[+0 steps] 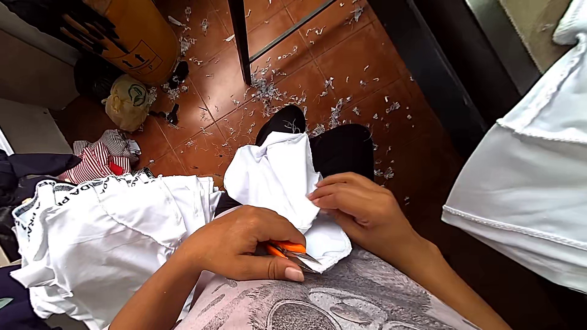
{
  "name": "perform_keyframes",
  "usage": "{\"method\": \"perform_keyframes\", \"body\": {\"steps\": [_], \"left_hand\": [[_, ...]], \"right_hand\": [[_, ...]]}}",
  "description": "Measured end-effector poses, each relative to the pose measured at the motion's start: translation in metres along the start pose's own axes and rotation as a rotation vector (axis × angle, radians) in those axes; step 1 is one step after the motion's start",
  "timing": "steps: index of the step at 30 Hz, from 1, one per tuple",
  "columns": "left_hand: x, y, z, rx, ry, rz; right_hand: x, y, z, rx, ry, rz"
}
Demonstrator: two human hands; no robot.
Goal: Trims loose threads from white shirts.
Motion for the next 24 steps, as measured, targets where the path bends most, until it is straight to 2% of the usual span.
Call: {"method": "perform_keyframes", "body": {"steps": [2,5,7,9,12,18,24], "left_hand": [[-0.001,0.001,0.002,0.009,0.002,0.000],[-0.003,0.001,0.002,0.005,0.004,0.008],[-0.003,0.002,0.003,0.009,0.010,0.014],[-0.003,0.003,0.004,0.013,0.023,0.023],[-0.005,0.005,0.007,0.014,0.028,0.044],[-0.005,0.007,0.008,0.018,0.030,0.045],[-0.004,0.008,0.008,0.019,0.028,0.024]], "right_hand": [[0.000,0.006,0.001,0.062,-0.059,-0.051],[0.003,0.006,0.004,0.174,-0.130,0.024],[0.001,0.006,0.002,0.151,-0.145,-0.027],[-0.001,0.001,0.000,0.043,-0.151,-0.140],[0.002,-0.013,0.004,-0.097,-0.147,-0.101],[0.003,-0.018,-0.001,-0.140,-0.072,-0.036],[0.004,0.006,-0.005,-0.055,-0.171,-0.246]]}}
Point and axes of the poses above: each hand's wrist, its own z-axis away from the middle knuckle, its own y-axis out of the back of the hand, x = y × z, the point moved 6 cm from there along -z, towards the middle knuckle, and after that the axes turned 11 degrees about x, right-handed, at the moved point
